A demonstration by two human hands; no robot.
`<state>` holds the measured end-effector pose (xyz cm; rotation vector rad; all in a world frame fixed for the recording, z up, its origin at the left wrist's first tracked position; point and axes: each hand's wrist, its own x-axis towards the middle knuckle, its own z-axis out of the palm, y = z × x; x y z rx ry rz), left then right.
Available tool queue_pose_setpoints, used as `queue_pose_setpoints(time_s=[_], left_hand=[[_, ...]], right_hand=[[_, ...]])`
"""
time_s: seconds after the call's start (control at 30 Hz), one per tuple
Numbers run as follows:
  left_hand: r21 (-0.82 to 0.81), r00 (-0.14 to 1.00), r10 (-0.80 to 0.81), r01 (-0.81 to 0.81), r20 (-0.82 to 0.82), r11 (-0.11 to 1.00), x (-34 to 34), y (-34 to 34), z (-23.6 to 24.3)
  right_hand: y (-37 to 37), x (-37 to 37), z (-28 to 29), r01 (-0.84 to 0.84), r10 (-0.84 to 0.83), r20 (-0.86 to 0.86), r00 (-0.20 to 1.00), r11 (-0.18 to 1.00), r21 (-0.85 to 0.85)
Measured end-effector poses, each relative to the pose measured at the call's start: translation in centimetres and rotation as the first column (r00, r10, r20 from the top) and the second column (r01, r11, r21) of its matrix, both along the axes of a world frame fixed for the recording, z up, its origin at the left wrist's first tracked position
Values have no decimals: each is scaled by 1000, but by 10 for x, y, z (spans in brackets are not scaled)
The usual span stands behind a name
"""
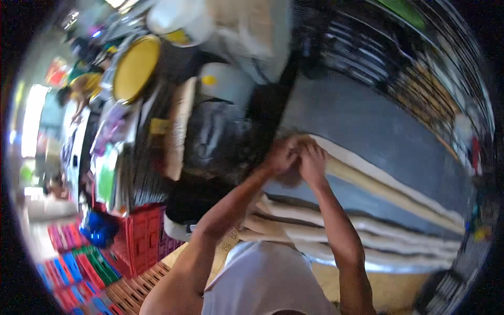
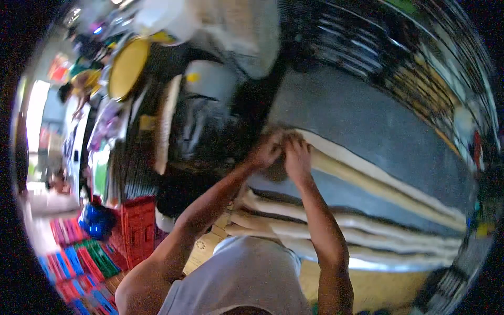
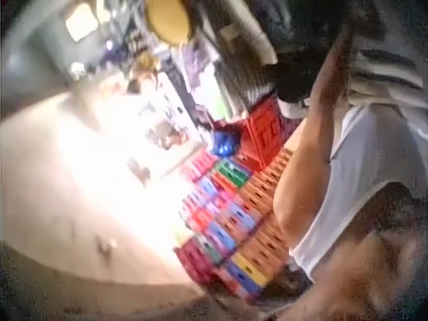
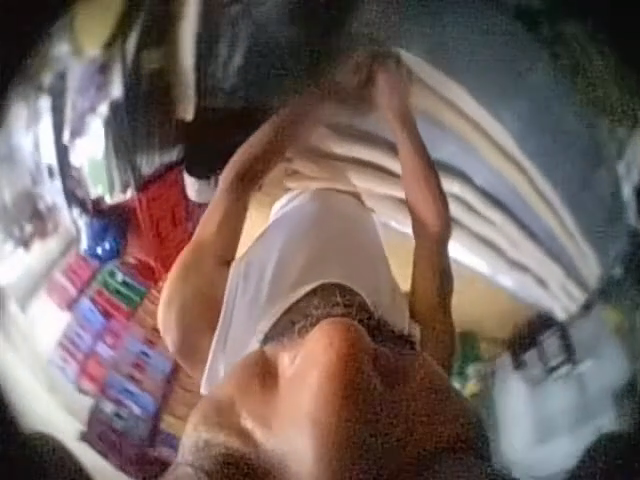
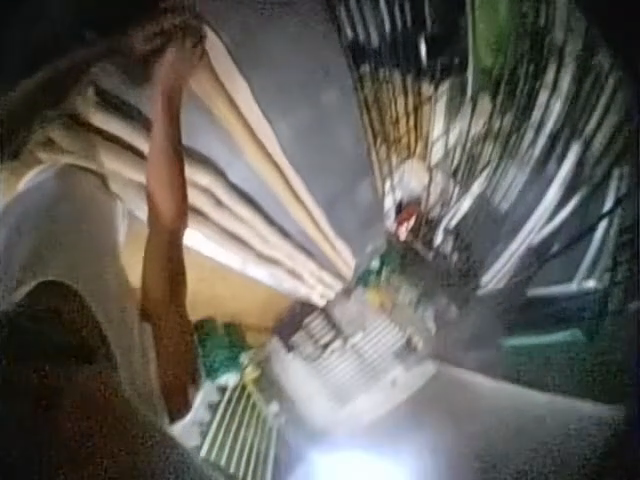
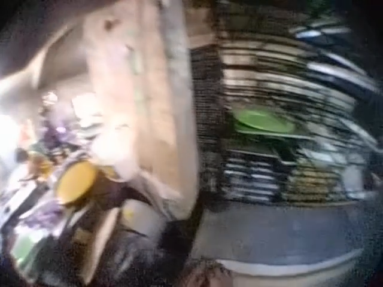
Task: Rolling and cutting long strips of dough on a metal preparation table in a bakery.
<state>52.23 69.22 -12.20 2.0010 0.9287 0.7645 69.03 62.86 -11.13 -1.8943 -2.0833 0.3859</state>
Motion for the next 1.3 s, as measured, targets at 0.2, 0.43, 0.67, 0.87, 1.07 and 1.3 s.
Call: queue_pose_setpoints(time_s=[0.2,0.43,0.67,0.87,1.07,1.3], left_hand=[[-145,979,8,-38,-202,989,-16,17,-44],[215,993,77,-56,-89,975,12,4,16],[349,871,157,18,-465,937,8,-10,-15],[245,753,-16,234,-658,941,21,2,-10],[572,876,167,142,-452,808,15,1,-31],[413,841,86,170,-533,895,47,0,-19]], right_hand=[[18,11,12,-38,13,-171,985,988,-147],[13,5,-8,-36,38,-46,998,998,56],[1,2,28,-74,73,-28,997,996,-57],[-2,18,4,34,-31,177,984,999,-9],[26,50,-1,-115,51,-193,980,933,-341],[8,32,14,83,-78,93,993,995,-52]])
